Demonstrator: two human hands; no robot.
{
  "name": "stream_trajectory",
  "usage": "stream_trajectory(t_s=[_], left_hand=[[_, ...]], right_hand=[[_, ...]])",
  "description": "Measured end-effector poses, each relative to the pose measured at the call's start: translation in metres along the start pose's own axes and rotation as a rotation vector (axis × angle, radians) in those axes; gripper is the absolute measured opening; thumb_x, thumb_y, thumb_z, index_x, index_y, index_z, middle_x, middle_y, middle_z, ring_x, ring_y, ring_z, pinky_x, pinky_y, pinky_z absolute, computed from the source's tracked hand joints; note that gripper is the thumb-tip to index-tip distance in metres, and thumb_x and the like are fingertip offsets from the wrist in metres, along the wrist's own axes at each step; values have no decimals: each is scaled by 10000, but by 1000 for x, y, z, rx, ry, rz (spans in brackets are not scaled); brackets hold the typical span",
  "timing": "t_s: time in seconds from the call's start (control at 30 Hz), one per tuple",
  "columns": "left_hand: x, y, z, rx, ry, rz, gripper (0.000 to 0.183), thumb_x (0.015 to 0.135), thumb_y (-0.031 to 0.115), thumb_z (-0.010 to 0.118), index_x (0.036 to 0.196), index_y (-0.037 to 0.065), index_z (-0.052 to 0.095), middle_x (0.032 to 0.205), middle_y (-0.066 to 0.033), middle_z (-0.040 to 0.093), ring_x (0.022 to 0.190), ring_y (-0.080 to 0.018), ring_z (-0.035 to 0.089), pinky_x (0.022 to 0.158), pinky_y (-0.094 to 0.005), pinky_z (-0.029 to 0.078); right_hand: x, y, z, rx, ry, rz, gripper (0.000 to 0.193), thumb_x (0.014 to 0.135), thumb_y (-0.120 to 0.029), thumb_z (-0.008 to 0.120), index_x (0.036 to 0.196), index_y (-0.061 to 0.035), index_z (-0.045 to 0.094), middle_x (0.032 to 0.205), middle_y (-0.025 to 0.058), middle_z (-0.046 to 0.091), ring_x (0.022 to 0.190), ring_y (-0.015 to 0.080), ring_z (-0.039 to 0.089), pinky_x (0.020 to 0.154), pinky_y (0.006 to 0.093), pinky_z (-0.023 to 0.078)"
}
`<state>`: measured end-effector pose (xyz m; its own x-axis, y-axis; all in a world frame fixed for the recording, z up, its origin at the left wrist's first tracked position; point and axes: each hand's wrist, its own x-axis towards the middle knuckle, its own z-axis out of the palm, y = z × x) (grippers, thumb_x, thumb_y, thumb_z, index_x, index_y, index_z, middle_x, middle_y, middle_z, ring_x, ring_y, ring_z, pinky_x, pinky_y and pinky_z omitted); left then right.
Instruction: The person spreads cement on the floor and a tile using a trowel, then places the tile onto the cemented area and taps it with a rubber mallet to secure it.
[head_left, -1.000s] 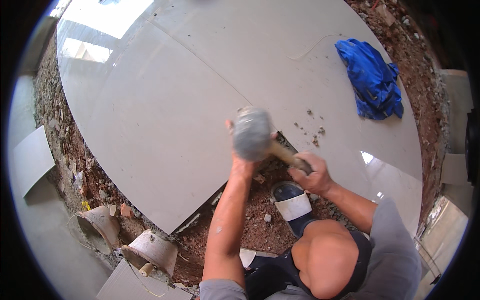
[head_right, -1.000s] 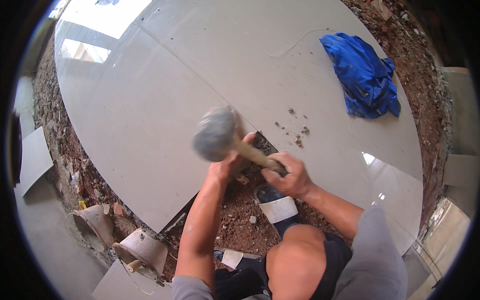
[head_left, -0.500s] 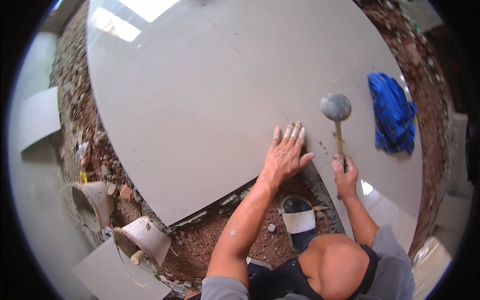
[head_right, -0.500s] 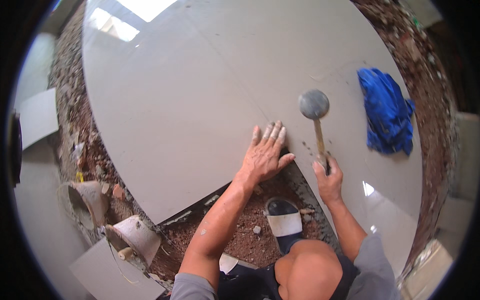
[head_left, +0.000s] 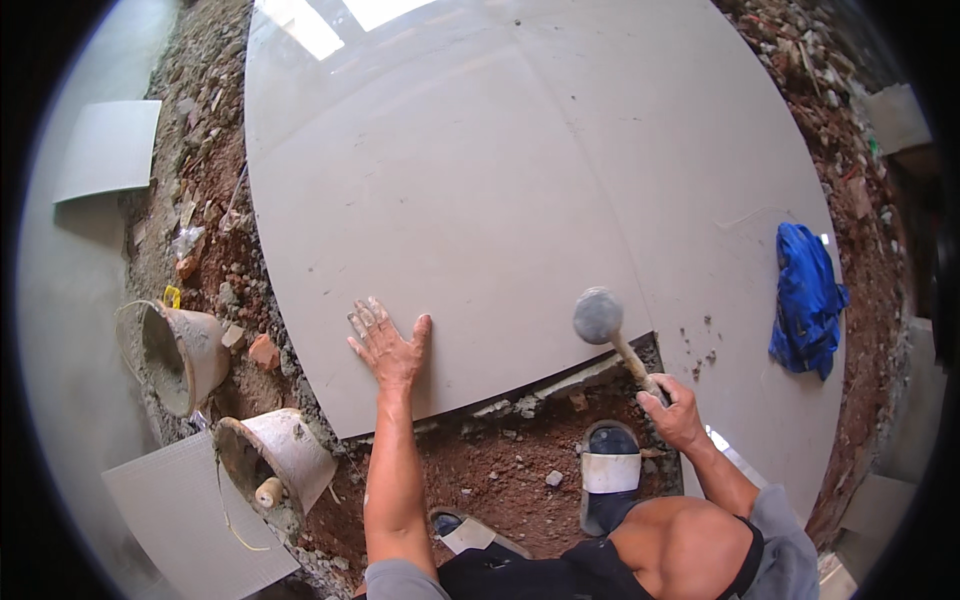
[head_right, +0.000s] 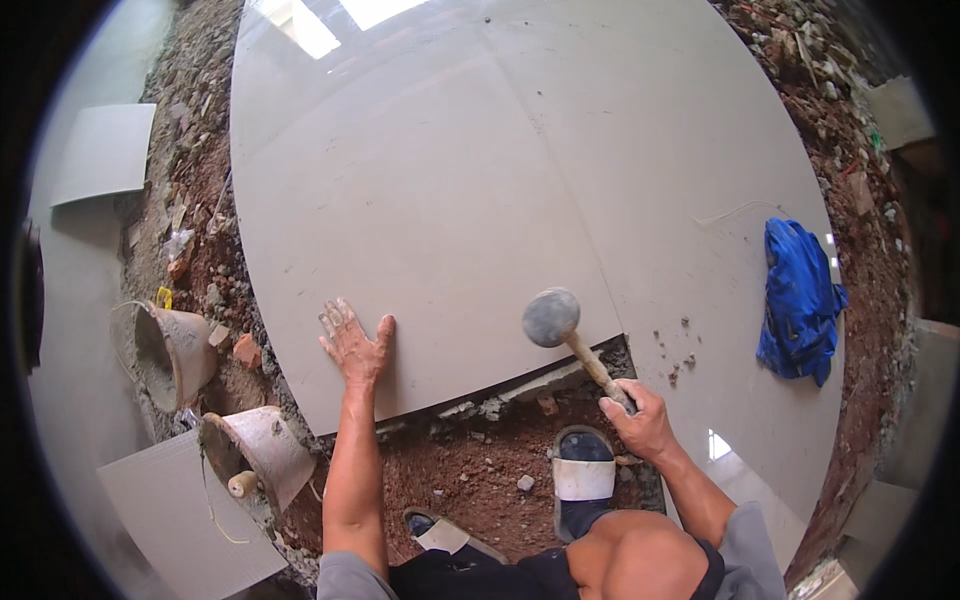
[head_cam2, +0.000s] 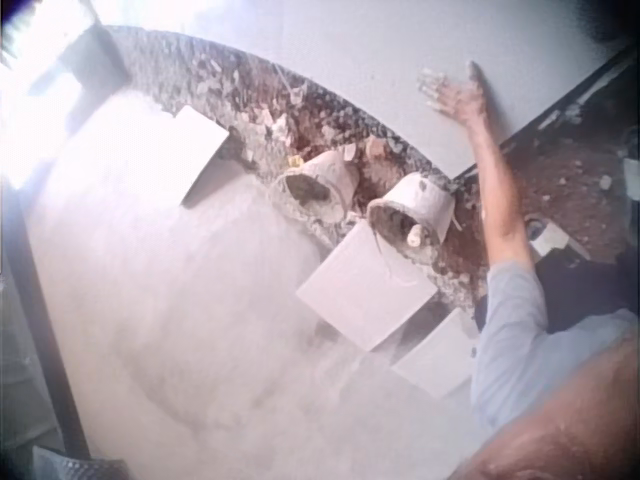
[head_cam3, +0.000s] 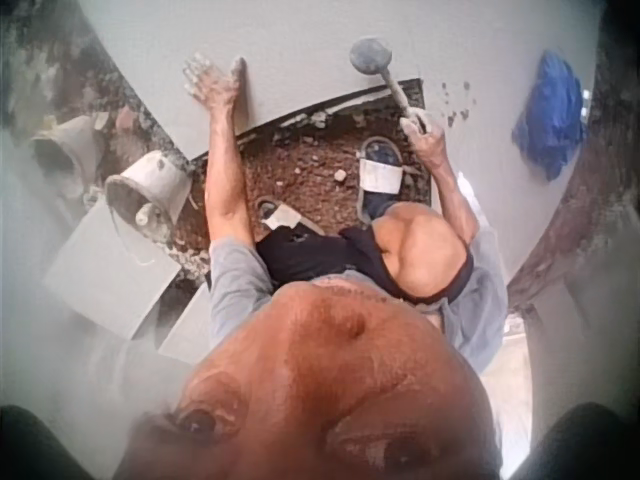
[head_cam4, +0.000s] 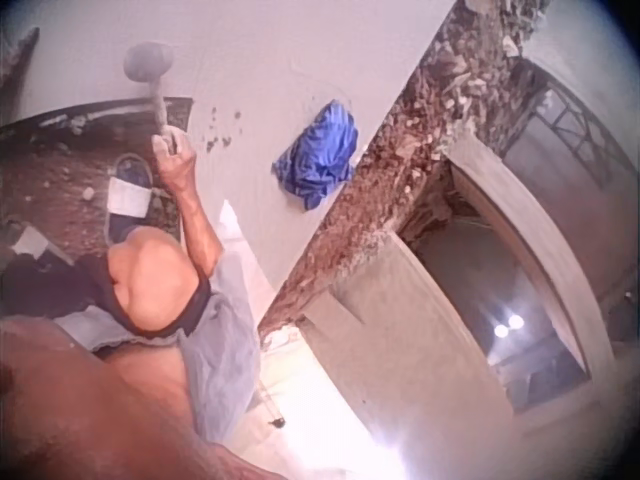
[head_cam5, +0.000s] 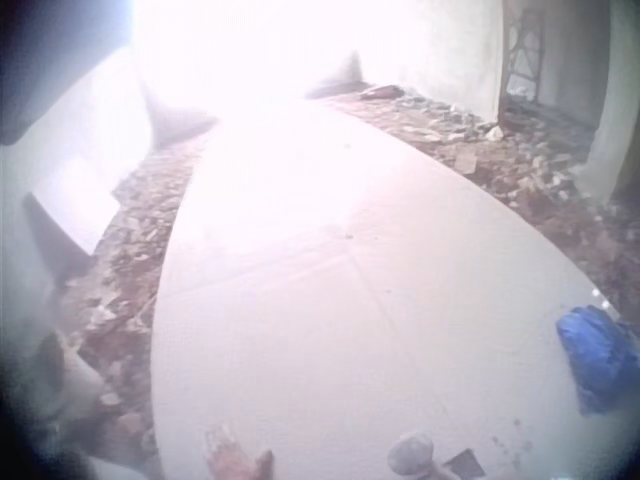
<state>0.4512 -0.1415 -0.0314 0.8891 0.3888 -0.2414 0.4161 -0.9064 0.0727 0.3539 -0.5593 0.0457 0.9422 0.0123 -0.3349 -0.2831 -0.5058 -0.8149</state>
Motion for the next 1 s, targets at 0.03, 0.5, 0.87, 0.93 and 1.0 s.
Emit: stream_trajectory(t_s=[0.03, 0.5, 0.87, 0.93, 1.0], left_hand=[[2, 9, 1, 10, 3, 55, 952, 869, 657, 466, 1513, 25, 165, 1585, -194, 104, 1475, -346, 36, 1147, -581, 7], [40, 305, 28, -45, 22, 698, 820, 927, 614, 389, 1498, 45, 238, 1587, -122, 162, 1472, -298, 111, 1154, -593, 28], [143, 337, 4, -27, 85, 624, 786, 957, 606, 321, 1509, 57, 214, 1587, -108, 173, 1473, -263, 126, 1166, -558, 34], [161, 339, -1, 4, 64, 601, 740, 976, 578, 280, 1513, 74, 214, 1592, -82, 168, 1475, -255, 117, 1169, -546, 34], [179, 340, -5, -17, 106, 554, 700, 988, 540, 265, 1515, 81, 214, 1594, -73, 167, 1476, -247, 117, 1171, -538, 36]], right_hand=[[4, -2, 2, -48, -15, -21, 316, 830, -204, 701, 1041, 14, 613, 791, 126, 614, 704, 226, 589, 675, 340, 485], [108, 53, -86, -176, 632, 107, 348, 873, -254, 693, 1047, 38, 618, 817, 108, 646, 758, 189, 595, 719, 313, 488], [105, 84, -98, -147, 578, 188, 400, 897, -256, 653, 1109, 76, 581, 950, 207, 650, 884, 285, 625, 823, 359, 484], [105, 86, -98, -171, 569, 194, 419, 908, -275, 634, 1122, 80, 575, 986, 235, 648, 923, 330, 631, 844, 380, 484], [105, 88, -98, -230, 576, 186, 442, 917, -298, 615, 1134, 83, 570, 1024, 263, 640, 966, 375, 629, 864, 401, 482]])
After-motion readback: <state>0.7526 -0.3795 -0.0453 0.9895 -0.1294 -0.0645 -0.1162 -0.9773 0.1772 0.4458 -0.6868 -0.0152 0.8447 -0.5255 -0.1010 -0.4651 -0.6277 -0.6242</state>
